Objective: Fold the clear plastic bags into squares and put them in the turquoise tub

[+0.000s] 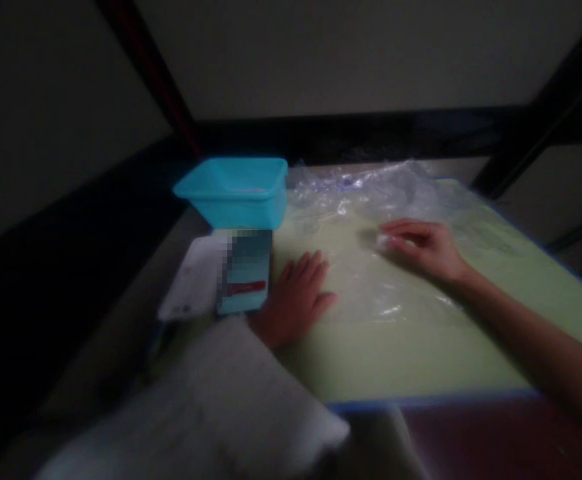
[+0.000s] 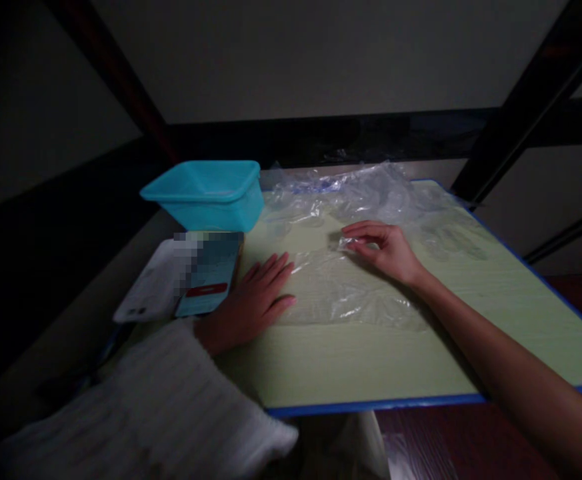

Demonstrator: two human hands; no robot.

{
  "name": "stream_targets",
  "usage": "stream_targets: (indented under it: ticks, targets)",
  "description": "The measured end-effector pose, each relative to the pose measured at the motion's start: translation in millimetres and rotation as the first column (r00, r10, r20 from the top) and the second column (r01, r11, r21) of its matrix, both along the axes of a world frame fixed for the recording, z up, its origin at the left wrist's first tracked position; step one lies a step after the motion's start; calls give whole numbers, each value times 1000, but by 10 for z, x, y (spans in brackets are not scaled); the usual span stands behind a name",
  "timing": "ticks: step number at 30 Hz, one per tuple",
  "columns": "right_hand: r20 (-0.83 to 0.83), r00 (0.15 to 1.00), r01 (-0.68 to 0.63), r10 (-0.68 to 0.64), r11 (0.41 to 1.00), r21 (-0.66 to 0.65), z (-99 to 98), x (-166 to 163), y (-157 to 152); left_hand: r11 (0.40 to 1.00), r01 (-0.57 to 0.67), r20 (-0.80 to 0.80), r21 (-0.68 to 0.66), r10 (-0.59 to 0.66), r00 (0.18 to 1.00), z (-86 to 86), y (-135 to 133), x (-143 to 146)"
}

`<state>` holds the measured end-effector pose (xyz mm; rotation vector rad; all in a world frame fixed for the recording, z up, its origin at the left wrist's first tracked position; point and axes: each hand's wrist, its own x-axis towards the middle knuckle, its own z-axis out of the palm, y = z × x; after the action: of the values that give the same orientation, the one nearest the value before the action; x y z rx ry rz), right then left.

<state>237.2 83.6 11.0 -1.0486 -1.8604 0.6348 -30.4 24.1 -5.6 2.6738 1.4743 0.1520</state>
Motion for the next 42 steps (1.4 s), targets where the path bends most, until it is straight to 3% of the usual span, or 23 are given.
stream_targets:
  ticks: [7,12,14,17,19,21,25,31,36,42]
  targets:
    - [62,969,-221,237,956,-193,88,152,-40,1000,-11,4,-11,11,1000,17,-4,15]
    - [229,949,-195,216,975,-110,153,194,-60,1000,-18,28,11,18,999,4,-8,10]
    - [401,888,-229,227,973,-44,122,158,-68,1000,-23,29,15,23,999,-3,-8,8]
    - [634,721,-330,278,943,-38,0,97,-62,1000,-28,18,11,28,999,-3,-8,9]
    - [719,639,-349,272,936,-44,-86,76,-47,999,-32,13,5,32,999,4,-7,14]
    - [756,610,-341,237,940,-20,-138,71,-35,999,-36,13,1,36,999,9,-6,17]
    - [766,620,-312,170,949,43,-151,51,-29,999,-31,9,13,31,999,-3,-2,13]
    - [763,611,-343,210,939,16,-152,-28,-52,999,-32,11,41,32,999,-32,-3,-4]
    - [746,633,-350,208,936,36,-36,17,-82,998,-2,42,55,0,999,9,-11,-8]
    - [726,688,-139,5,982,125,118,80,-107,978,158,153,134,-178,972,95,-36,2]
